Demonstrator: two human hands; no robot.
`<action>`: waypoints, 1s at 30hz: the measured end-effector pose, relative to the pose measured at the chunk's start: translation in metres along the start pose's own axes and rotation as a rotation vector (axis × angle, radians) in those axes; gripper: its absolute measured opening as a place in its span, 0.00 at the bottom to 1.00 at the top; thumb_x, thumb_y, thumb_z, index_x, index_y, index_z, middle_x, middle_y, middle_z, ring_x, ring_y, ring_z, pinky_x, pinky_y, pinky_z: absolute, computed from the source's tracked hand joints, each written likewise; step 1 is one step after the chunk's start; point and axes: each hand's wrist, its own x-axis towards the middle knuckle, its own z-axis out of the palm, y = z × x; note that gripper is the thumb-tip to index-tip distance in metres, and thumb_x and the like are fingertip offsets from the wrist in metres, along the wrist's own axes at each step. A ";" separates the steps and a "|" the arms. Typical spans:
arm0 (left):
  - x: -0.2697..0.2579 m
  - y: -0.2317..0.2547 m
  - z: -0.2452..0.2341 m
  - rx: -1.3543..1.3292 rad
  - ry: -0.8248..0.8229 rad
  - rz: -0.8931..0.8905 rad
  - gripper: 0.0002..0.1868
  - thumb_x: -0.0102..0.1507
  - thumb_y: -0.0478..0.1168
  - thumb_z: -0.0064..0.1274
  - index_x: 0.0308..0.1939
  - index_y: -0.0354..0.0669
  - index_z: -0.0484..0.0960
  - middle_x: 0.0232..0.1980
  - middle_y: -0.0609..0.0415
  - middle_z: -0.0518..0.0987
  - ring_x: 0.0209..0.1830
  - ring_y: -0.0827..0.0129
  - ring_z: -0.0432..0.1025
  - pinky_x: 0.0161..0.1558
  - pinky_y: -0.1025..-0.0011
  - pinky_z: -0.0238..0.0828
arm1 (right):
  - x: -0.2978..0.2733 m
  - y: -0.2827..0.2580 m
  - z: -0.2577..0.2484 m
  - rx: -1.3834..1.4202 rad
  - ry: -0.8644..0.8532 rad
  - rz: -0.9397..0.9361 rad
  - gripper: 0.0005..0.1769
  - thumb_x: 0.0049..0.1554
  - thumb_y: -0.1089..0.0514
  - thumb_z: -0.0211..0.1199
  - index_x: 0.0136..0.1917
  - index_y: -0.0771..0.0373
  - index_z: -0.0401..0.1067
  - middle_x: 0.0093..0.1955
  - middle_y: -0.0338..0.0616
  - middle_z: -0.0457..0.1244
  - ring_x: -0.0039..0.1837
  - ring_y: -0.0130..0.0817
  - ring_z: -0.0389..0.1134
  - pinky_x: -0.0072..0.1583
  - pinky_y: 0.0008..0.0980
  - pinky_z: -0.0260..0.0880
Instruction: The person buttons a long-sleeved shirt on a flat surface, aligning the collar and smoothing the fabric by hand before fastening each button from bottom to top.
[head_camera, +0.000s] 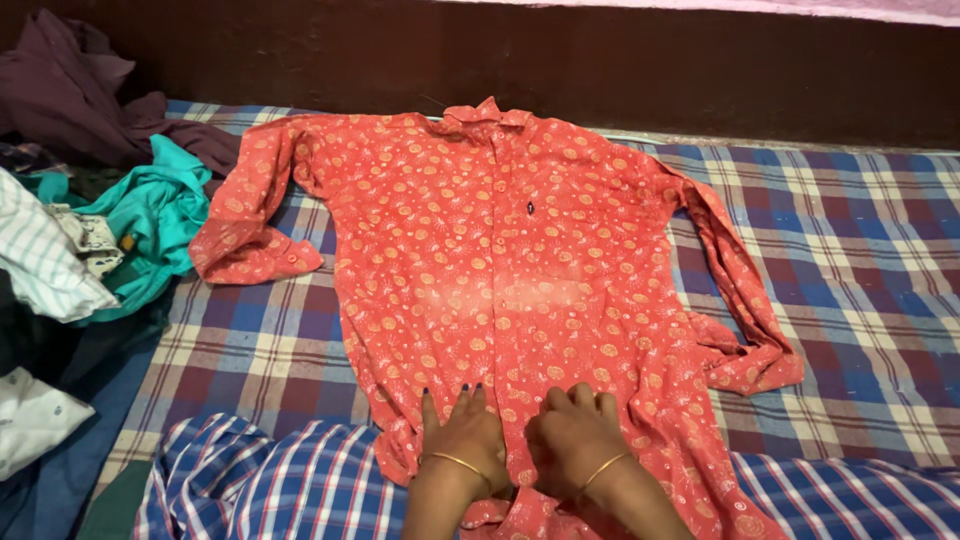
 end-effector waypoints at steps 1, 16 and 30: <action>0.003 0.000 0.005 -0.010 0.099 0.022 0.25 0.58 0.45 0.56 0.58 0.40 0.79 0.81 0.43 0.53 0.84 0.57 0.42 0.74 0.30 0.20 | 0.001 0.002 0.002 0.001 -0.001 0.002 0.09 0.42 0.54 0.75 0.38 0.44 0.77 0.57 0.35 0.60 0.66 0.45 0.53 0.65 0.46 0.51; -0.009 0.005 -0.012 -0.283 0.274 -0.017 0.06 0.55 0.40 0.57 0.31 0.47 0.87 0.76 0.61 0.65 0.81 0.65 0.53 0.76 0.34 0.28 | 0.001 -0.002 -0.014 0.102 -0.061 0.123 0.15 0.41 0.40 0.80 0.35 0.46 0.79 0.54 0.35 0.62 0.65 0.41 0.55 0.65 0.39 0.53; -0.002 0.001 -0.013 -0.564 0.315 0.029 0.06 0.61 0.40 0.52 0.31 0.44 0.79 0.71 0.59 0.71 0.74 0.65 0.63 0.73 0.28 0.23 | 0.006 0.015 -0.008 0.447 0.222 0.133 0.13 0.35 0.45 0.82 0.35 0.42 0.84 0.45 0.27 0.66 0.58 0.35 0.61 0.63 0.42 0.54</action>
